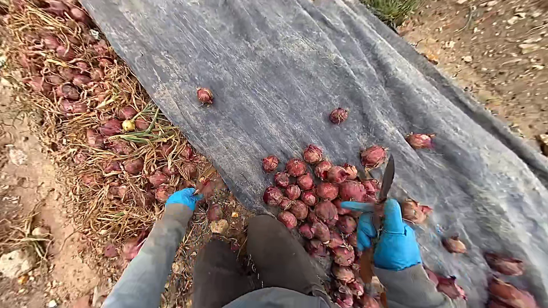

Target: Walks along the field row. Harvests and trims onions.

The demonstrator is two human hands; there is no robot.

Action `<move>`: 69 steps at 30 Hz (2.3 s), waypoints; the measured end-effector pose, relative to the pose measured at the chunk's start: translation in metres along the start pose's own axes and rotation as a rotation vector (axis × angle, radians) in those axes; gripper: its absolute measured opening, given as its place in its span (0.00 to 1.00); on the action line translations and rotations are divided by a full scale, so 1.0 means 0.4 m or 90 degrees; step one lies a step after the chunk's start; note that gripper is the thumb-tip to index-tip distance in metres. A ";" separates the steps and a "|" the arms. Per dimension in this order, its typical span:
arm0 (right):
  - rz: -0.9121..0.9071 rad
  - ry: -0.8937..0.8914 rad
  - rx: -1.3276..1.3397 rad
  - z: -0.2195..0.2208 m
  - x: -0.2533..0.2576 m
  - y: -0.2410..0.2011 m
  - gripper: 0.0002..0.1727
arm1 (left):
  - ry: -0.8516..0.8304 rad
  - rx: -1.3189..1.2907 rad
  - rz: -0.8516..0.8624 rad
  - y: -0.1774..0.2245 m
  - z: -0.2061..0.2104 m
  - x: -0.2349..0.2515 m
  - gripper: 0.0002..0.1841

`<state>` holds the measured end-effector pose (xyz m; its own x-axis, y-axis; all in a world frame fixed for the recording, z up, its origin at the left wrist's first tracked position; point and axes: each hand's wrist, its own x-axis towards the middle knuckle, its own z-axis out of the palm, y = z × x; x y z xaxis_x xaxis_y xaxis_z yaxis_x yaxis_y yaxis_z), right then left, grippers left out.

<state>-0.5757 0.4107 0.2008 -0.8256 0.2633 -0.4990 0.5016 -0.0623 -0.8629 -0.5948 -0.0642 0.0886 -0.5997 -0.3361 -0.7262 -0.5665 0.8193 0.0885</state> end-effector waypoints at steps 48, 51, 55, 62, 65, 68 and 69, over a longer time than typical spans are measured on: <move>0.138 -0.311 -0.446 0.121 -0.200 0.127 0.32 | -0.007 0.124 0.092 0.006 0.391 0.111 0.48; 0.199 -0.313 -0.461 0.100 -0.206 0.143 0.32 | -0.050 0.055 0.001 0.044 0.384 0.137 0.52; 0.289 -0.340 -0.511 0.140 -0.143 0.166 0.34 | -0.052 -0.342 0.054 0.105 0.299 -0.118 0.56; 0.018 -0.530 -0.852 0.346 -0.201 0.117 0.51 | -0.073 -0.315 0.215 0.132 0.274 -0.529 0.54; -0.094 -0.565 -0.932 0.341 -0.256 0.105 0.49 | 0.076 -0.151 0.216 0.095 0.280 -0.580 0.48; -0.138 -0.608 -0.771 0.262 -0.312 0.119 0.41 | 0.199 -0.259 0.110 0.050 0.313 -0.588 0.50; -0.141 -0.614 -0.674 0.231 -0.332 0.124 0.39 | 0.199 -0.397 0.054 0.028 0.313 -0.580 0.52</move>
<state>-0.4650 0.2838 0.2167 -0.5457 -0.5917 -0.5934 -0.0572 0.7328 -0.6780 -0.3911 0.0811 0.1728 -0.7375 -0.4777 -0.4774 -0.6730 0.4613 0.5782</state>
